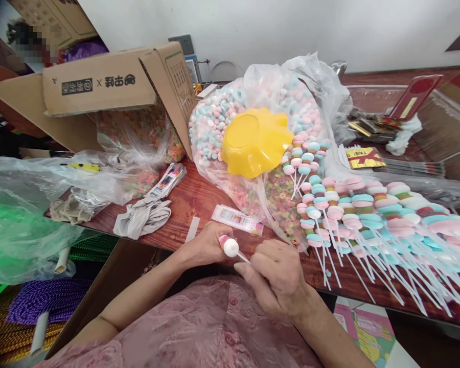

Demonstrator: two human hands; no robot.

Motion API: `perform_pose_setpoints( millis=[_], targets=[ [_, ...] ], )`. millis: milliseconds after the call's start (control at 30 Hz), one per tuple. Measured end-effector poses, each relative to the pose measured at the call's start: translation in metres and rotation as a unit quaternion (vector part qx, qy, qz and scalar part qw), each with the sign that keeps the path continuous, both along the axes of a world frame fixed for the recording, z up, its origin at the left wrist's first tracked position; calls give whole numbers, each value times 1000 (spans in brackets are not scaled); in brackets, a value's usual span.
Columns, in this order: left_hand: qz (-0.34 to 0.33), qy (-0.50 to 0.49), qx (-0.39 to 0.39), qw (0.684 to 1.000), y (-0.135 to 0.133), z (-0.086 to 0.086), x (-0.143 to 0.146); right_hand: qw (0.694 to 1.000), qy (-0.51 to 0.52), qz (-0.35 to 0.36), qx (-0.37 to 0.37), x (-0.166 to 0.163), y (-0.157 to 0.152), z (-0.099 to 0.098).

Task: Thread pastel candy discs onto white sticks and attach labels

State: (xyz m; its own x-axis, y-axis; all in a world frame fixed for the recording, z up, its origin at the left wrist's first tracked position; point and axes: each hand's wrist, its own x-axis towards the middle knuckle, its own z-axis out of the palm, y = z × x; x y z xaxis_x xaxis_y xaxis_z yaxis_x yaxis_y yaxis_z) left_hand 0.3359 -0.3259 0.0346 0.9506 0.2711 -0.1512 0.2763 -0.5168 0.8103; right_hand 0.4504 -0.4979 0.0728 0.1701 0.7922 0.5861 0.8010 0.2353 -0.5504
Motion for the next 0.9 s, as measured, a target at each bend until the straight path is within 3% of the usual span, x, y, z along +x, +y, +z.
perform_pose_setpoints(
  millis=[67, 167, 267, 467, 667, 900],
  targets=[
    [-3, -15, 3, 1000, -3, 6, 0, 994, 94, -43, -34, 4, 3, -6],
    [-1, -18, 42, 999, -7, 12, 2, 960, 251, -88, -81, 11, 11, -21],
    [1, 9, 93, 996, -10, 11, 2, 938, 322, -99, -85, 10, 19, -33],
    [12, 22, 65, 998, -7, 4, 0, 953, 273, -87, -100, -3, 25, -34],
    [-28, -15, 1, 999, 7, 6, -10, 968, 221, -103, -59, 18, 17, -27],
    [14, 22, 138, 990, -1, 0, -14, 954, 231, -189, -38, 27, 14, -21]
  ],
)
